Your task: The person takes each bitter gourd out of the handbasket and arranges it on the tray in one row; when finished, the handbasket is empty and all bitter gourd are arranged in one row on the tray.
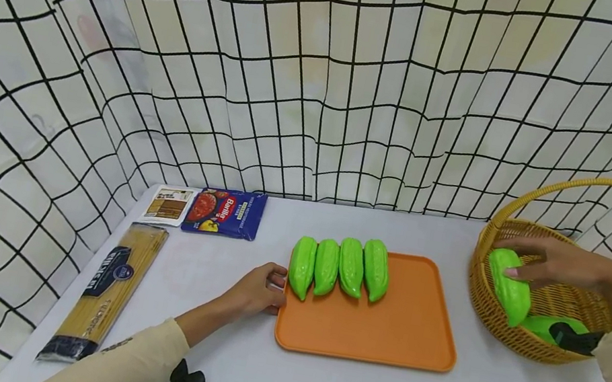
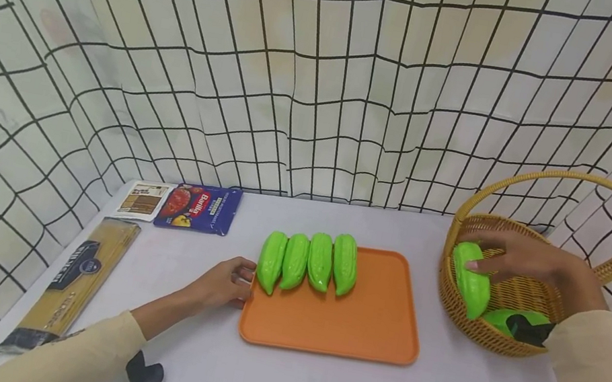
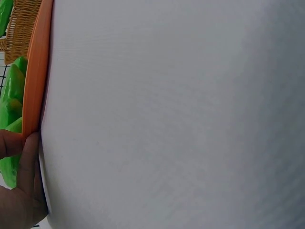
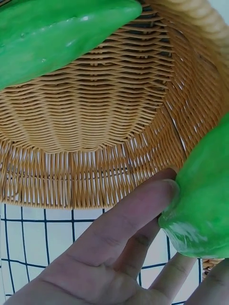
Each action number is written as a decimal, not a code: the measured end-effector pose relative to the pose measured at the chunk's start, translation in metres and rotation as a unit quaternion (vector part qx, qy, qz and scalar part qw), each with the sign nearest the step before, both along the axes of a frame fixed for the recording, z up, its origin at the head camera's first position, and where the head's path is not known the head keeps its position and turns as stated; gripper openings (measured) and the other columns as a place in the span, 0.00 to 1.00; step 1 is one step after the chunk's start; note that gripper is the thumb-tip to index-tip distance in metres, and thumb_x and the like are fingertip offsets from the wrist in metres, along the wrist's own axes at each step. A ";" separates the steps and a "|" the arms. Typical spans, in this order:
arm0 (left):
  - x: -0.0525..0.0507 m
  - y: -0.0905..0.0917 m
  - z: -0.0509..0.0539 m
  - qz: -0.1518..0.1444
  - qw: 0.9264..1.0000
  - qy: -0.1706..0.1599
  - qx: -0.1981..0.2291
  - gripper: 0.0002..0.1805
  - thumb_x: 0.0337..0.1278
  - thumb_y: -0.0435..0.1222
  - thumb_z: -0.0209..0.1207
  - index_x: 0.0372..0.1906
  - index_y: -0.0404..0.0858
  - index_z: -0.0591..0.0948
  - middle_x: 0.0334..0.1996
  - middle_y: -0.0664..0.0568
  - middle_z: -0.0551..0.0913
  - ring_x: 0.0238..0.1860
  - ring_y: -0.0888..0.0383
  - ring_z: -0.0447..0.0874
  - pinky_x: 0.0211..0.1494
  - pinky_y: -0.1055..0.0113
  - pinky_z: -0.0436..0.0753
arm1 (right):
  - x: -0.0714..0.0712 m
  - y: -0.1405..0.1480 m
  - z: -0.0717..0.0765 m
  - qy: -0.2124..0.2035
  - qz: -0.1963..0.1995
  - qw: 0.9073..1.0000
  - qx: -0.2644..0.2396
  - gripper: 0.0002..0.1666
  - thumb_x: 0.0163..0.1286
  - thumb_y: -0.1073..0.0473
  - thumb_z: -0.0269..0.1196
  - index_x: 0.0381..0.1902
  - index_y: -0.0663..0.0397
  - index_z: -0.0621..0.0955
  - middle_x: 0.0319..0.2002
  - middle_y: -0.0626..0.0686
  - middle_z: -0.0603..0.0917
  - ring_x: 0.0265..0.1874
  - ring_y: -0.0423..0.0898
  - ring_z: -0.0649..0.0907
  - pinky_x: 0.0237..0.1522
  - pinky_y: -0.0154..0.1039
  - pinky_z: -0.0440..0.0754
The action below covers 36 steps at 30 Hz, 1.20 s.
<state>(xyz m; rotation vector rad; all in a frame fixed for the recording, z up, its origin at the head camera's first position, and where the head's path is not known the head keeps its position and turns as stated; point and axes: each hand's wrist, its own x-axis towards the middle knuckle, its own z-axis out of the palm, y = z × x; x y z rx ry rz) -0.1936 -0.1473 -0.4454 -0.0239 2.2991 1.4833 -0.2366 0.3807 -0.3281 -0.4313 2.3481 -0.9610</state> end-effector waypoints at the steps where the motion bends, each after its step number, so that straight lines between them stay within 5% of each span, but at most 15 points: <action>1: 0.000 0.000 0.000 0.001 1.000 0.000 0.002 0.34 0.49 0.26 0.64 0.66 0.31 0.70 0.52 0.42 0.76 0.47 0.52 0.82 0.42 0.62 0.90 | 0.001 -0.001 0.000 -0.001 0.000 1.000 -0.003 0.40 0.73 0.55 0.62 0.77 0.56 0.60 0.57 0.62 0.72 0.45 0.48 0.85 0.48 0.40 0.87; 8: -0.001 0.000 -0.001 0.003 1.000 0.000 0.015 0.35 0.48 0.24 0.63 0.66 0.31 0.70 0.51 0.42 0.76 0.45 0.53 0.82 0.42 0.62 0.90 | 0.005 -0.003 -0.001 0.009 0.011 1.000 -0.011 0.37 0.72 0.54 0.62 0.75 0.51 0.64 0.66 0.61 0.66 0.53 0.44 0.81 0.50 0.42 0.85; 16: -0.001 0.000 -0.001 -0.002 1.000 0.000 0.013 0.35 0.48 0.25 0.64 0.66 0.30 0.70 0.51 0.41 0.76 0.45 0.53 0.82 0.42 0.62 0.90 | 0.009 -0.012 0.001 0.004 0.032 0.999 -0.009 0.36 0.72 0.55 0.62 0.74 0.52 0.65 0.60 0.60 0.71 0.51 0.45 0.81 0.48 0.41 0.86; 26: -0.001 -0.001 -0.001 0.005 1.000 0.001 0.016 0.34 0.48 0.24 0.63 0.66 0.31 0.70 0.51 0.42 0.76 0.45 0.53 0.82 0.42 0.62 0.90 | 0.010 -0.033 -0.001 0.028 0.054 0.998 0.002 0.30 0.71 0.52 0.63 0.70 0.39 0.71 0.69 0.58 0.68 0.62 0.51 0.73 0.51 0.42 0.83; 36: -0.002 -0.001 -0.003 0.000 1.000 0.002 0.017 0.35 0.48 0.25 0.64 0.66 0.31 0.70 0.51 0.42 0.75 0.46 0.53 0.81 0.42 0.62 0.90 | 0.002 -0.059 -0.008 0.015 0.045 0.999 -0.001 0.33 0.72 0.49 0.63 0.73 0.41 0.69 0.63 0.60 0.72 0.54 0.54 0.79 0.50 0.44 0.84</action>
